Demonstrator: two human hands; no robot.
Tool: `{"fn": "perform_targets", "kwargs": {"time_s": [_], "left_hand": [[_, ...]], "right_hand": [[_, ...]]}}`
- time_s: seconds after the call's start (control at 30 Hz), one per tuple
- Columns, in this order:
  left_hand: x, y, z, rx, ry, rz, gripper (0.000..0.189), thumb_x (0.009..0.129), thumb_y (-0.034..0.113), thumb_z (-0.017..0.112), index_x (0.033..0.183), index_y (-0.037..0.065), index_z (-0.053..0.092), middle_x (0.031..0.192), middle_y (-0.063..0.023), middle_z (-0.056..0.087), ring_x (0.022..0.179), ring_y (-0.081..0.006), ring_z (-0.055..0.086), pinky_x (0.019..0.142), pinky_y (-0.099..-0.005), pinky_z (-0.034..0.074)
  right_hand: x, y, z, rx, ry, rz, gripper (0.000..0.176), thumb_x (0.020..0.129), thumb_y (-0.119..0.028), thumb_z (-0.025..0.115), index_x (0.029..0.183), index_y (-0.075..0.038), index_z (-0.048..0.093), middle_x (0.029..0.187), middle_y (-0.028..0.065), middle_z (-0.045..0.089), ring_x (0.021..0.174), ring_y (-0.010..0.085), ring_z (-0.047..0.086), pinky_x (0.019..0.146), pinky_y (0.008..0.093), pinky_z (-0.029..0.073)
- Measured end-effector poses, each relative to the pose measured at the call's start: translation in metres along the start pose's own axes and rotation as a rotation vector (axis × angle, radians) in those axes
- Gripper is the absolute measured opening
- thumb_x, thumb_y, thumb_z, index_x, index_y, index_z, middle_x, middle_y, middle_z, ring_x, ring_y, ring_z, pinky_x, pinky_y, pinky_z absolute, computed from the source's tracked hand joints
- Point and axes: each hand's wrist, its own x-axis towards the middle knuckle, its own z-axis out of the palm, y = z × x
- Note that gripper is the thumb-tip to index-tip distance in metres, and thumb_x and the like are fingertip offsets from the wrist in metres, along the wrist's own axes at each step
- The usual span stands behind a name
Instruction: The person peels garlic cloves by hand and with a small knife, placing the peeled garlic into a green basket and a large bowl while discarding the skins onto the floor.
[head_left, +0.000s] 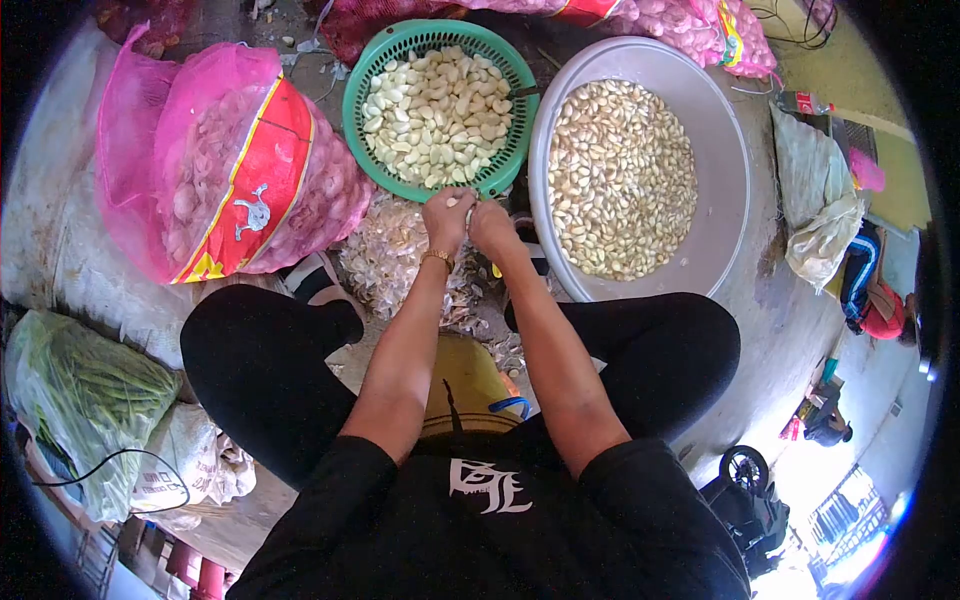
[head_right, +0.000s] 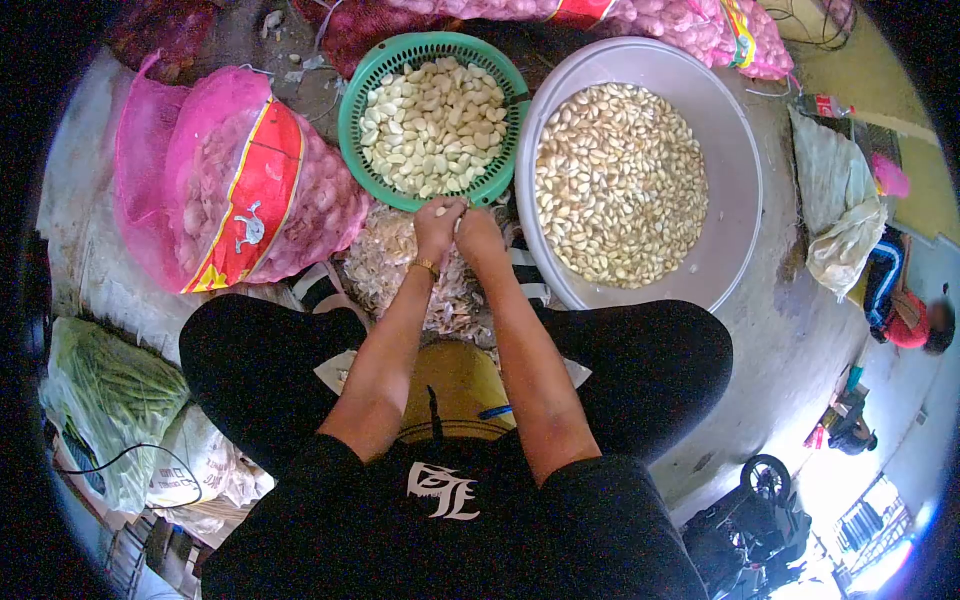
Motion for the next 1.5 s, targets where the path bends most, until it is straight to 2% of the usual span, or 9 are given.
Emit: {"fn": "perform_targets", "kwargs": {"time_s": [0.07, 0.27, 0.4, 0.5, 0.57, 0.87, 0.97, 1.27, 1.5], "left_hand": [[-0.001, 0.008, -0.001, -0.042, -0.016, -0.006, 0.023, 0.077, 0.02, 0.071, 0.089, 0.001, 0.073, 0.083, -0.0126, 0.072, 0.076, -0.0205, 0.067, 0.074, -0.0309, 0.05], [0.0, 0.016, -0.006, -0.061, -0.067, 0.013, 0.024, 0.079, 0.021, 0.072, 0.09, 0.0, 0.072, 0.083, -0.012, 0.072, 0.076, -0.0182, 0.067, 0.073, -0.0297, 0.05], [-0.002, 0.017, -0.006, -0.011, -0.037, 0.098, 0.024, 0.078, 0.021, 0.073, 0.09, 0.0, 0.072, 0.083, -0.0119, 0.072, 0.076, -0.0179, 0.067, 0.074, -0.0295, 0.05], [-0.006, 0.024, -0.008, 0.054, -0.039, 0.113, 0.024, 0.078, 0.02, 0.073, 0.09, -0.001, 0.072, 0.083, -0.012, 0.072, 0.076, -0.018, 0.067, 0.073, -0.0297, 0.05], [-0.006, 0.023, -0.008, 0.045, -0.035, 0.112, 0.024, 0.078, 0.02, 0.072, 0.089, -0.001, 0.072, 0.082, -0.012, 0.072, 0.076, -0.0182, 0.067, 0.073, -0.0297, 0.05], [-0.004, 0.03, -0.009, 0.014, -0.053, 0.028, 0.021, 0.076, 0.016, 0.072, 0.088, -0.001, 0.072, 0.081, -0.0103, 0.072, 0.074, -0.0144, 0.065, 0.073, -0.0285, 0.05], [-0.001, 0.02, -0.008, -0.048, -0.07, 0.0, 0.02, 0.076, 0.015, 0.071, 0.087, -0.001, 0.072, 0.08, -0.0091, 0.071, 0.074, -0.0137, 0.064, 0.073, -0.0282, 0.05], [0.0, 0.019, -0.006, -0.072, -0.051, 0.033, 0.02, 0.076, 0.016, 0.072, 0.086, -0.001, 0.072, 0.079, -0.0097, 0.071, 0.072, -0.0151, 0.065, 0.07, -0.0283, 0.05], [0.008, 0.009, -0.008, 0.0, -0.076, 0.034, 0.022, 0.075, 0.019, 0.072, 0.085, 0.0, 0.073, 0.078, -0.0113, 0.071, 0.073, -0.0179, 0.066, 0.071, -0.0301, 0.051]], "right_hand": [[-0.015, -0.015, -0.002, 0.176, 0.304, 0.176, 0.031, 0.096, -0.019, 0.042, 0.093, 0.007, 0.057, 0.084, 0.0321, 0.062, 0.082, 0.0474, 0.061, 0.073, 0.0542, 0.047], [-0.017, -0.017, 0.005, 0.221, 0.391, 0.166, 0.029, 0.099, -0.02, 0.04, 0.093, 0.006, 0.051, 0.079, 0.0328, 0.061, 0.078, 0.0502, 0.059, 0.068, 0.0554, 0.046], [-0.022, -0.02, 0.0, 0.262, 0.249, 0.255, 0.03, 0.1, -0.023, 0.038, 0.101, 0.006, 0.046, 0.091, 0.0338, 0.06, 0.088, 0.0506, 0.058, 0.077, 0.0567, 0.045], [-0.023, -0.014, 0.008, 0.266, 0.263, 0.207, 0.029, 0.1, -0.022, 0.037, 0.101, 0.006, 0.046, 0.091, 0.0338, 0.06, 0.088, 0.0506, 0.058, 0.074, 0.0566, 0.045], [-0.023, -0.013, 0.012, 0.226, 0.401, 0.112, 0.03, 0.099, -0.02, 0.04, 0.092, 0.008, 0.048, 0.074, 0.0321, 0.06, 0.074, 0.0505, 0.058, 0.064, 0.0557, 0.045], [-0.01, -0.016, -0.001, 0.215, 0.321, 0.202, 0.031, 0.098, -0.019, 0.039, 0.091, 0.007, 0.055, 0.078, 0.0326, 0.061, 0.077, 0.0496, 0.06, 0.07, 0.0549, 0.048], [-0.01, -0.007, 0.01, 0.249, 0.381, 0.108, 0.031, 0.098, -0.019, 0.039, 0.094, 0.007, 0.056, 0.079, 0.032, 0.061, 0.078, 0.0496, 0.06, 0.069, 0.0547, 0.048], [-0.024, -0.015, 0.005, 0.159, 0.396, 0.116, 0.029, 0.098, -0.02, 0.041, 0.088, 0.005, 0.053, 0.078, 0.0312, 0.061, 0.075, 0.0491, 0.06, 0.066, 0.0542, 0.048], [-0.026, -0.018, 0.008, 0.205, 0.352, 0.172, 0.029, 0.099, -0.021, 0.04, 0.094, 0.006, 0.048, 0.077, 0.0322, 0.061, 0.077, 0.0518, 0.058, 0.068, 0.0573, 0.045]]}}
